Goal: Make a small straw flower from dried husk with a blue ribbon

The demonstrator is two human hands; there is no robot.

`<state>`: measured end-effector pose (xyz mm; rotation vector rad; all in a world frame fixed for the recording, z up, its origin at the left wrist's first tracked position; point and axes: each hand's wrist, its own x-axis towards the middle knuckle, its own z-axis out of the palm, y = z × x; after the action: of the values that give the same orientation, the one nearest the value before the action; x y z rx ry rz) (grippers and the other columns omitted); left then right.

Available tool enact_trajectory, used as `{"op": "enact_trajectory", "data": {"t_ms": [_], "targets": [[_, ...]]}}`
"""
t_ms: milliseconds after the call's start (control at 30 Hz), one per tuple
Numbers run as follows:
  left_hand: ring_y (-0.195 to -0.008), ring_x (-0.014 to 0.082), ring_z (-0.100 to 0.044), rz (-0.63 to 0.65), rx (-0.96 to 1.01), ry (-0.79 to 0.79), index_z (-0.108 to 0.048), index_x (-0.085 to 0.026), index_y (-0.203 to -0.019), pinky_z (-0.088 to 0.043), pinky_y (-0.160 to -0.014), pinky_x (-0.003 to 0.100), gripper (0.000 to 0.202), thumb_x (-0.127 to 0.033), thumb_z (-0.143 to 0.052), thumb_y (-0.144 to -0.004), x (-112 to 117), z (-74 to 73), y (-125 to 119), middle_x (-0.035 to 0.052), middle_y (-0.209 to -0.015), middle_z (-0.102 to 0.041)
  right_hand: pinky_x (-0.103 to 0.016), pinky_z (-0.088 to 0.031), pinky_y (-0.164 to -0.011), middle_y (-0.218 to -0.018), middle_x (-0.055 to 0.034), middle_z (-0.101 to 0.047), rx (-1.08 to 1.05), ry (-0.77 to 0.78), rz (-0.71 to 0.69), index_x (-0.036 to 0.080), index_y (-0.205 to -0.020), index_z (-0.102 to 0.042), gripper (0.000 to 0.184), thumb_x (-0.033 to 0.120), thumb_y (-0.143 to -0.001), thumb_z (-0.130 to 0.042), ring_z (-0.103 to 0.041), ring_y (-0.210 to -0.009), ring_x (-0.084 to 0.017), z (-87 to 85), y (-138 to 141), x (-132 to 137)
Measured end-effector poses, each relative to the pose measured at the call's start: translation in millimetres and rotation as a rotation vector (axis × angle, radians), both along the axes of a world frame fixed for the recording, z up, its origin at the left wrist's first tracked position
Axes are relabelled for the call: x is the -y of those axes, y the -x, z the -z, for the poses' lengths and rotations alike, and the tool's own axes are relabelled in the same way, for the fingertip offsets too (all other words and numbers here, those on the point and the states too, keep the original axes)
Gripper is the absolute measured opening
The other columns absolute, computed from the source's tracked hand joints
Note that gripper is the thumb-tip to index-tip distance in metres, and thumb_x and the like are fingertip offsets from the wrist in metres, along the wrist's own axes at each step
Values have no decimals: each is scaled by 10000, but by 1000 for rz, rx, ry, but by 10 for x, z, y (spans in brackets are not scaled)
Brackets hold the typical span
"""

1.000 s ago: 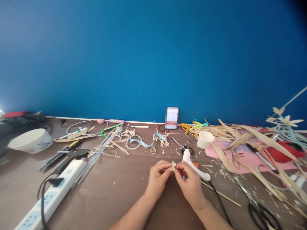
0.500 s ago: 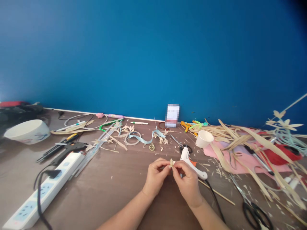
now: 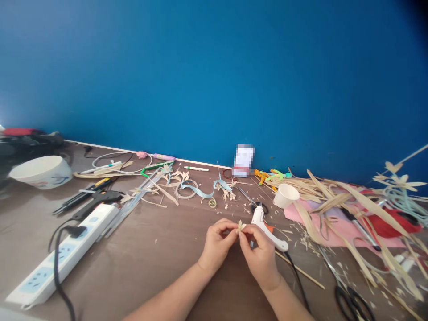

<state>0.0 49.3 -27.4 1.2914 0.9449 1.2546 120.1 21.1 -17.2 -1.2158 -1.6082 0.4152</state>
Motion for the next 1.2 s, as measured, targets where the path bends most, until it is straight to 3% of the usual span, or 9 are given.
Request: {"op": "enact_trajectory", "data": {"t_ms": [167,333,633,800,1000,1200], "targets": [[-681,140,-545,32,-3,12,-671,-146,-733,-436,-594,221,124,-247,-613,-689,6,-44,-1,51,-725,-589,-258,-474,-579,-719,-25,-589,-41,85,12,188,-798,-537,40,179,-795,-498,-566,-626,-143,34,-20,-5],[-540,89,-506,77,128,119,-652,-126,-709,-422,-514,208,130,-248,-626,-672,7,-39,-29,25,-683,-560,-261,-467,-586,-715,-24,-579,-34,116,9,185,-790,-533,52,185,-802,-482,-559,-623,-142,51,-29,-5],[-504,69,-503,18,193,235,-627,-112,-653,-426,-490,186,140,-249,-655,-642,41,6,-77,-5,-620,-543,-249,-460,-572,-673,-6,-562,-30,101,71,185,-739,-514,49,188,-786,-499,-544,-587,-129,85,-7,-19],[-555,90,-528,0,162,181,-656,-124,-698,-449,-502,197,147,-266,-641,-662,53,36,-84,15,-676,-553,-244,-451,-566,-669,-4,-548,-19,83,93,187,-722,-505,65,177,-786,-500,-533,-592,-127,56,12,-22],[-694,143,-572,7,18,12,-686,-155,-784,-474,-602,239,139,-237,-608,-703,64,18,-46,57,-746,-596,-249,-449,-573,-681,-8,-537,-17,66,103,186,-727,-495,66,165,-789,-487,-518,-609,-130,41,4,-33],[-701,145,-577,-42,-38,-99,-676,-149,-746,-466,-616,239,91,-197,-612,-701,33,-16,-17,62,-738,-606,-261,-458,-601,-773,-34,-528,-38,50,49,184,-773,-508,54,145,-795,-478,-522,-701,-146,30,-9,-23]]}}
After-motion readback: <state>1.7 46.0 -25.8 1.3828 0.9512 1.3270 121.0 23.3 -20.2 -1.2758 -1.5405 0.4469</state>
